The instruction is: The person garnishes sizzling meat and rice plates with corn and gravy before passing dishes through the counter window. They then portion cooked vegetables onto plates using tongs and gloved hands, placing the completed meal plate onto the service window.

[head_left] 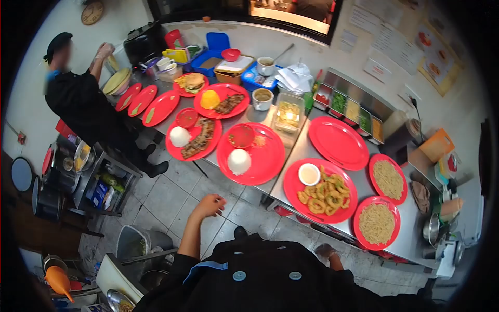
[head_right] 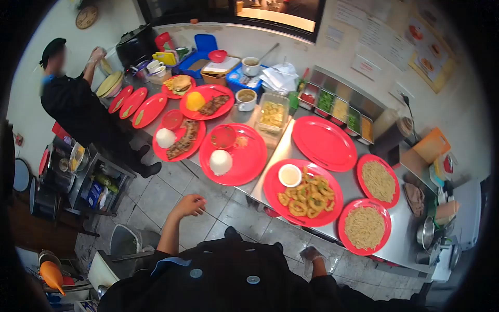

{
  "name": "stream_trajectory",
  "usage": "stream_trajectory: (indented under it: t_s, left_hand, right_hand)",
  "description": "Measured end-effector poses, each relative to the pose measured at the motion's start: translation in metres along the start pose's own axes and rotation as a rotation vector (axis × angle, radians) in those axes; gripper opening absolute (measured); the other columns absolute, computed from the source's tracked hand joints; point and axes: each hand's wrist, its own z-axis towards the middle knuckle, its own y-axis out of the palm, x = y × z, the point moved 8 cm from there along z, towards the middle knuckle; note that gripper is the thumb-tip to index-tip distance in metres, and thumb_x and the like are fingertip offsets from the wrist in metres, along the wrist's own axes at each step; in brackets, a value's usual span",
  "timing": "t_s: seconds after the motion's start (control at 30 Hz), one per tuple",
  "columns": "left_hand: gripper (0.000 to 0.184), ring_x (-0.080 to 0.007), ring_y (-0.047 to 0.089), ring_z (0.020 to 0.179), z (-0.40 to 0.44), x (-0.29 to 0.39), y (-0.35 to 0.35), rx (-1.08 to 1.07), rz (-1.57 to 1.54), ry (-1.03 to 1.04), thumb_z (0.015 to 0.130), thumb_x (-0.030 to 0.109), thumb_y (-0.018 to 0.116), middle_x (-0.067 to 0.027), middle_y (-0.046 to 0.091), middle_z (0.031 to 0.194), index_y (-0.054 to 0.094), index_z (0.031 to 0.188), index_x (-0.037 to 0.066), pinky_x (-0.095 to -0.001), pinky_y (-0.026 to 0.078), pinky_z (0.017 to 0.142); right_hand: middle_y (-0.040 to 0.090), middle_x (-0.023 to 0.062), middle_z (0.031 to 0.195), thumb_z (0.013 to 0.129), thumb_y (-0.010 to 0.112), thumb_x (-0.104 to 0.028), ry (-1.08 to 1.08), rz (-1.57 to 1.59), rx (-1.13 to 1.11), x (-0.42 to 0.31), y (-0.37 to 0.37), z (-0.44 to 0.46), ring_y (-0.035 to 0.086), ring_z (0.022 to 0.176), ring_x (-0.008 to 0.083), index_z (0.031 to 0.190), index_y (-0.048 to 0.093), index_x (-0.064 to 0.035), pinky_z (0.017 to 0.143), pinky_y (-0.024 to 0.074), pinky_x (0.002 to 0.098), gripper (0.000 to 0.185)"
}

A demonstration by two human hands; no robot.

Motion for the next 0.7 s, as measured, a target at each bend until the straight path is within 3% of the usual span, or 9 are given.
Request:
stream_trajectory:
  t_s: [0.1,0.23,0.27,0.37,0.47,0.57,0.6,0.67,0.7]
  left_hand:
    - [0.038,-0.0217,0.063,0.066,0.042,-0.074,-0.099,0.290,-0.460,-0.051,0.089,0.029,0.052,-0.0127,0.062,0.087,0.047,0.115,0.002,-0.0325,0.052,0.052]
    - [0.044,-0.0278,0.060,0.087,0.066,-0.091,-0.176,0.573,-0.870,0.064,0.090,0.031,0.049,-0.0169,0.058,0.102,0.036,0.124,0.006,-0.0421,0.051,0.071]
    - [0.046,-0.0307,0.057,0.095,0.068,-0.090,-0.191,0.656,-0.955,0.140,0.090,0.033,0.049,-0.0186,0.057,0.106,0.035,0.124,0.005,-0.0460,0.050,0.079]
    - [0.039,-0.0269,0.058,0.093,0.086,-0.089,-0.210,0.763,-1.278,0.121,0.090,0.031,0.046,-0.0147,0.059,0.101,0.041,0.121,0.007,-0.0418,0.049,0.078]
    - [0.035,-0.0249,0.060,0.091,0.098,-0.078,-0.200,0.613,-1.224,0.336,0.089,0.031,0.046,-0.0132,0.060,0.096,0.050,0.113,0.005,-0.0402,0.050,0.077]
    - [0.029,-0.0247,0.062,0.076,0.126,-0.122,-0.133,0.425,-1.038,0.165,0.086,0.028,0.048,-0.0137,0.062,0.086,0.055,0.099,0.002,-0.0391,0.052,0.065]
    - [0.027,-0.0250,0.061,0.069,0.143,-0.161,-0.094,0.275,-1.132,0.245,0.085,0.027,0.048,-0.0138,0.062,0.081,0.055,0.096,0.003,-0.0397,0.051,0.060]
    - [0.017,-0.0224,0.064,0.068,0.151,-0.216,-0.017,0.057,-0.595,0.032,0.080,0.014,0.056,-0.0145,0.063,0.082,0.060,0.090,0.001,-0.0357,0.051,0.050]
    - [0.021,-0.0210,0.060,0.052,0.121,-0.224,0.006,0.072,-0.399,-0.227,0.080,0.019,0.058,-0.0120,0.063,0.075,0.062,0.088,0.001,-0.0346,0.048,0.043]
  right_hand:
    - [0.063,0.0090,0.101,0.083,0.045,-0.031,-0.087,0.164,0.059,-0.029,-0.032,-0.012,0.058,0.094,0.0289,0.096,0.064,-0.0134,0.083,0.0450,0.0415,0.029]
    - [0.063,0.0124,0.095,0.081,0.048,-0.027,-0.270,0.098,-0.052,-0.061,-0.077,-0.034,0.061,0.085,0.0286,0.092,0.064,-0.0118,0.074,0.0483,0.0398,0.025]
    - [0.063,0.0127,0.095,0.081,0.048,-0.026,-0.261,0.121,-0.103,-0.074,-0.109,-0.042,0.061,0.085,0.0288,0.092,0.064,-0.0109,0.074,0.0482,0.0397,0.024]
    - [0.063,0.0135,0.094,0.082,0.050,-0.024,-0.164,0.222,-0.169,-0.115,-0.233,-0.077,0.060,0.085,0.0295,0.092,0.062,-0.0081,0.074,0.0477,0.0394,0.023]
    - [0.063,0.0143,0.093,0.082,0.052,-0.022,-0.201,0.236,0.100,-0.172,-0.382,-0.092,0.060,0.085,0.0302,0.092,0.061,-0.0052,0.074,0.0472,0.0390,0.022]
    - [0.062,0.0152,0.093,0.082,0.053,-0.019,-0.374,0.163,0.476,-0.241,-0.516,-0.076,0.060,0.085,0.0310,0.093,0.060,-0.0024,0.074,0.0467,0.0387,0.021]
    - [0.062,0.0154,0.093,0.083,0.054,-0.019,-0.445,0.117,0.579,-0.266,-0.546,-0.064,0.059,0.085,0.0312,0.093,0.059,-0.0014,0.074,0.0465,0.0386,0.021]
    - [0.062,0.0160,0.092,0.083,0.055,-0.017,-0.611,0.062,0.699,-0.320,-0.590,-0.036,0.059,0.085,0.0317,0.093,0.058,0.0005,0.074,0.0462,0.0383,0.021]
    - [0.062,0.0163,0.092,0.083,0.056,-0.016,-0.702,0.050,0.720,-0.350,-0.605,-0.018,0.059,0.085,0.0319,0.093,0.058,0.0014,0.074,0.0460,0.0382,0.021]
